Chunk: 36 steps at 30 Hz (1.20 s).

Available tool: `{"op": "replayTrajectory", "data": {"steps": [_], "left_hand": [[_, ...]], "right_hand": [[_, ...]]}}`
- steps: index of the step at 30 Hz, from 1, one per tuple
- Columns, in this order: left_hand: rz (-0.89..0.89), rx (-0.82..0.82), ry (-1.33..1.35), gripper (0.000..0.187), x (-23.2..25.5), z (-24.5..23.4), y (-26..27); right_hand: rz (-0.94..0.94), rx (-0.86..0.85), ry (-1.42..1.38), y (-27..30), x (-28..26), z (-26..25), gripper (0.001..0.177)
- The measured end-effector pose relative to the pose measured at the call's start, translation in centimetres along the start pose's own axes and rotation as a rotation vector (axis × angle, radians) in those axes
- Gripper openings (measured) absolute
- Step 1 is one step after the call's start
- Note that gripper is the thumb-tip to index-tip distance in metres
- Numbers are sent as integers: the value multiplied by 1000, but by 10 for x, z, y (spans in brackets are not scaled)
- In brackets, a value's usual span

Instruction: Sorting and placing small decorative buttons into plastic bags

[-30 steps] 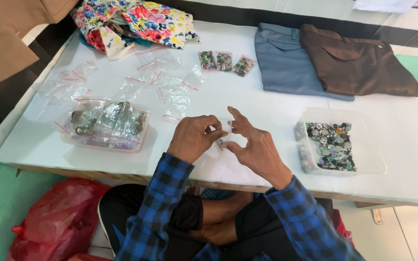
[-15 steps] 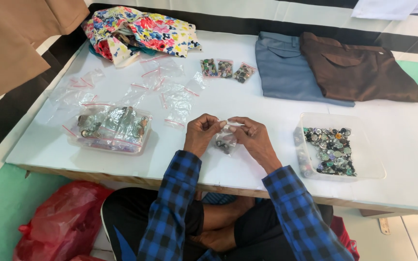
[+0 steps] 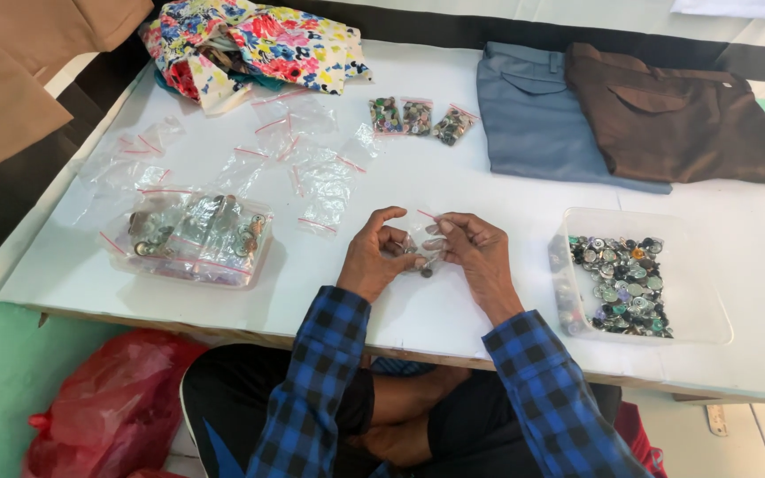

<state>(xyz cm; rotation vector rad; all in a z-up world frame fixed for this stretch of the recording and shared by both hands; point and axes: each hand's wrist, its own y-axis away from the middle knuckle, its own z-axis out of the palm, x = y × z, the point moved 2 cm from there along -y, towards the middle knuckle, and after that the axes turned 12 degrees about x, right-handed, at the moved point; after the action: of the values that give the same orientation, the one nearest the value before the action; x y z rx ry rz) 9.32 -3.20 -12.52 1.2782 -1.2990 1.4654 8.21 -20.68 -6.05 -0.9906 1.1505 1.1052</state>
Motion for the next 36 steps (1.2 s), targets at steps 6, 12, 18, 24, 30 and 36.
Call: {"op": "replayTrajectory", "data": {"steps": [6, 12, 18, 24, 30, 36], "left_hand": [[91, 16, -24, 59, -10, 6, 4], [121, 18, -55, 63, 34, 5, 18], [173, 195, -45, 10, 1, 10, 6], [111, 332, 210, 10, 14, 3, 6], [69, 386, 263, 9, 27, -3, 11], [52, 430, 300, 4, 24, -3, 11]], "right_hand": [[-8, 5, 77, -5, 9, -3, 18], [-43, -49, 152, -7, 14, -3, 16], [-83, -156, 252, 9, -3, 7, 32], [-99, -296, 458, 11, 1, 11, 30], [-136, -234, 430, 4, 16, 6, 20], [-73, -171, 125, 5, 11, 5, 30]]}}
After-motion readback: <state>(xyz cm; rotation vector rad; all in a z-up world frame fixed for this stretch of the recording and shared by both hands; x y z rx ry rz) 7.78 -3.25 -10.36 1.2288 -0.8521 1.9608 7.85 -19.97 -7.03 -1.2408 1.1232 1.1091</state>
